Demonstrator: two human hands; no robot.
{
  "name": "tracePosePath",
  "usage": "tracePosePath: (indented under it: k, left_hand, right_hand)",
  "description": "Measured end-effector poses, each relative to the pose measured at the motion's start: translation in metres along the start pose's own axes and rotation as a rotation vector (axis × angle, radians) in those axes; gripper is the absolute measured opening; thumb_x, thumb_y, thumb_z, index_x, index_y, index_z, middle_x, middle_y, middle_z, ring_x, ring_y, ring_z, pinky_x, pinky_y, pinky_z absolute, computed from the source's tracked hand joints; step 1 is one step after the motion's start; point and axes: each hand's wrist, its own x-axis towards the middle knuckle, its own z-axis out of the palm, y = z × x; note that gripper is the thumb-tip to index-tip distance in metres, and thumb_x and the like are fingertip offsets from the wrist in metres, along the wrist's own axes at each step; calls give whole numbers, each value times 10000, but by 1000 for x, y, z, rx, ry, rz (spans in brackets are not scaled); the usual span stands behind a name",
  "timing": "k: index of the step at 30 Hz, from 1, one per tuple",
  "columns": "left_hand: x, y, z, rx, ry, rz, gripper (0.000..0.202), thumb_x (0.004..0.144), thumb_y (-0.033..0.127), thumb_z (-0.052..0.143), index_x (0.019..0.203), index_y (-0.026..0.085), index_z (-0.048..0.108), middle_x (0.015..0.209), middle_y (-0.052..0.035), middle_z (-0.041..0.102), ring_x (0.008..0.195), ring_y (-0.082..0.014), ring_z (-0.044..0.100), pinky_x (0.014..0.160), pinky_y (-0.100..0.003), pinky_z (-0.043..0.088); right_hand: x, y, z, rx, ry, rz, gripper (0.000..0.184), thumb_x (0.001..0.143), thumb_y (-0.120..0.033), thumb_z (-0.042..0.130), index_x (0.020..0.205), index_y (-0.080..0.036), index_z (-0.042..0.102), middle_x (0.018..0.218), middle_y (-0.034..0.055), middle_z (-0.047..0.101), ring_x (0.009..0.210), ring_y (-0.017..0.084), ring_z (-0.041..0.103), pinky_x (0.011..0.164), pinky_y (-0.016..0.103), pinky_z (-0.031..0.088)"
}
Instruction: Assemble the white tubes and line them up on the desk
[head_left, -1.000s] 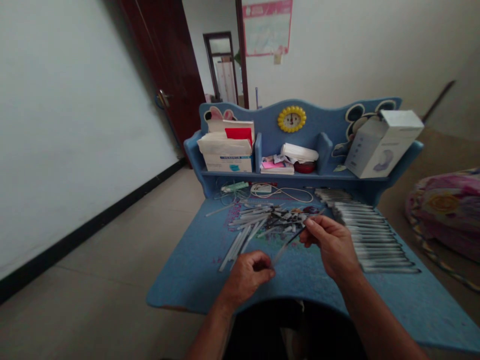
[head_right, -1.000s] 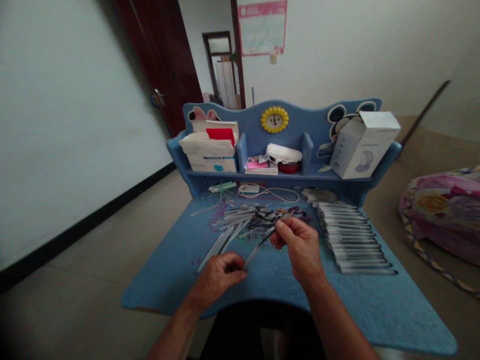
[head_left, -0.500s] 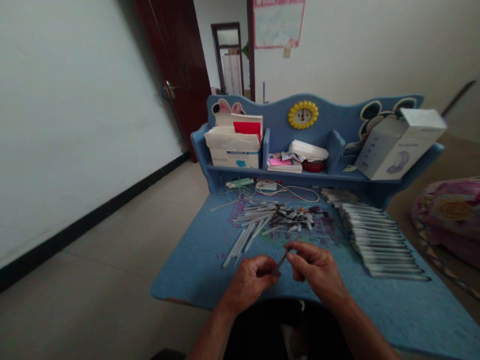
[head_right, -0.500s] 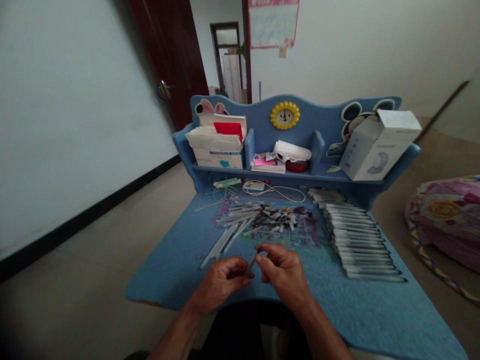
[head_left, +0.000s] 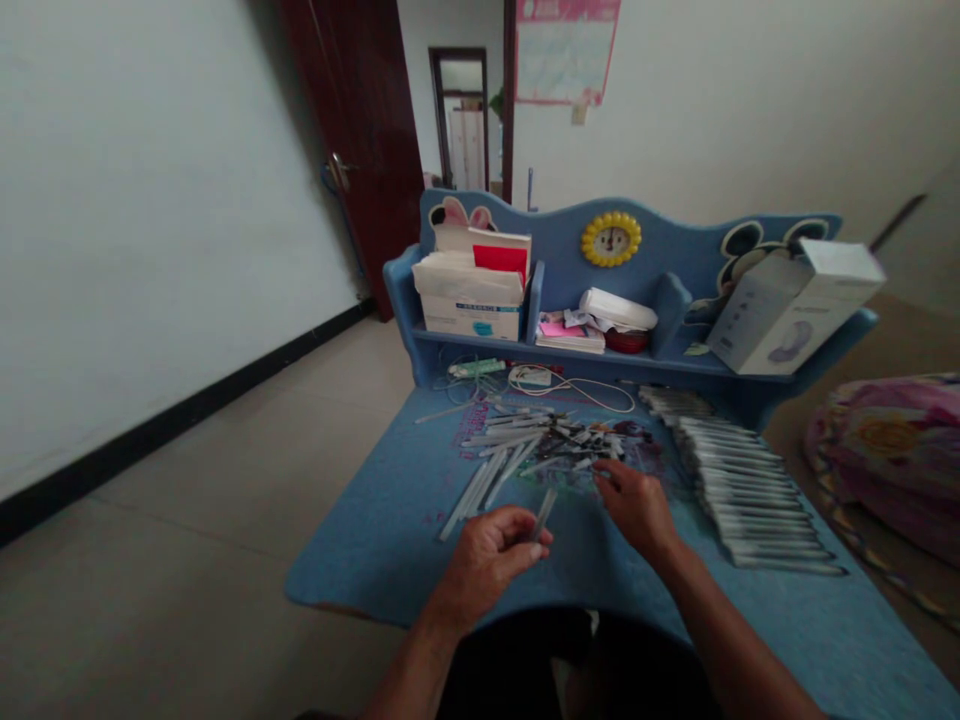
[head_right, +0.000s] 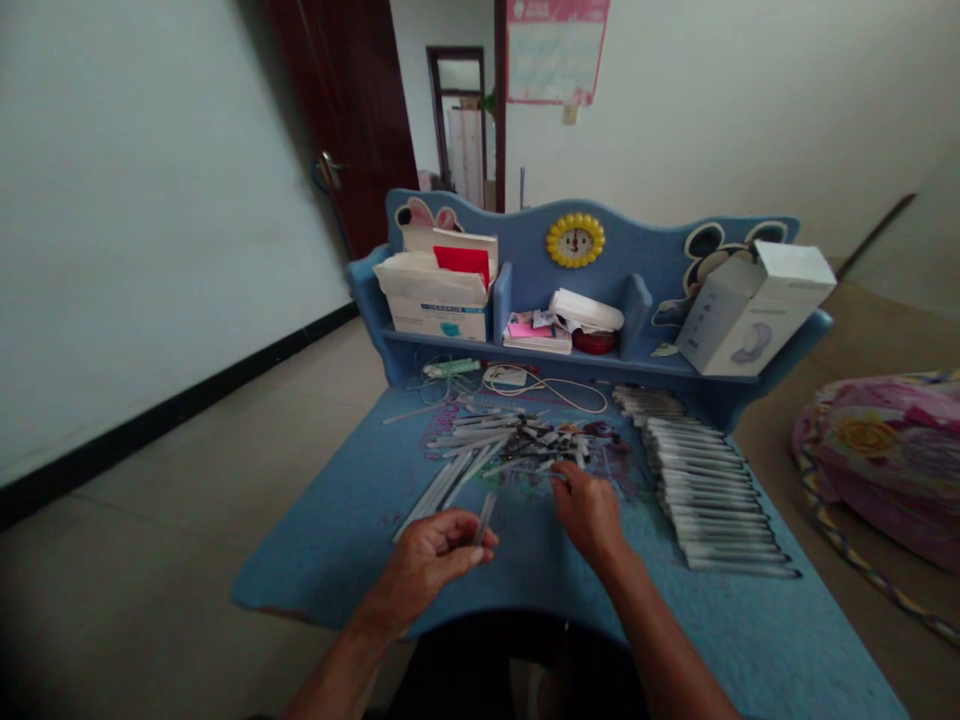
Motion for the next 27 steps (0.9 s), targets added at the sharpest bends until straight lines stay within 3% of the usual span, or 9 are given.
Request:
tracePosePath:
  k: [2,5,15,27]
  left_hand:
    - [-1,0,-1,-16,4,10,137,697,127,607,826,143,651,809,-32,683,762,-153,629,717,-237,469]
    - [-3,2,-3,-38,19,16,136,695,123,606,822,144,652,812,-35,686,761,-155,629,723,-247,474]
    - [-6,6,-7,-124,91,3,166,666,126,626,832,127,633,808,-49,693,693,-146,633,679,-257,484]
    - [-1,0,-7,-123,140,15,140,719,154,614,855,119,628,847,-72,696,736,-164,647,693,-269,496]
  right_hand:
    - [11,-1,2,-340,-75,-81,292,873,-234,383,1031,-228,628,727,63,695,671,194,652,589,252,428]
    - [24,-8,5,-514,-166,-181,313,870,-159,352,995,-225,631,731,87,697,695,221,664,584,263,426]
    - [40,-6,10,-617,-246,-274,284,870,-145,353,958,-189,620,781,128,691,739,241,664,601,284,426]
    - [26,1,9,-507,-156,-291,214,862,-195,414,923,-205,619,759,75,698,692,192,652,556,229,392]
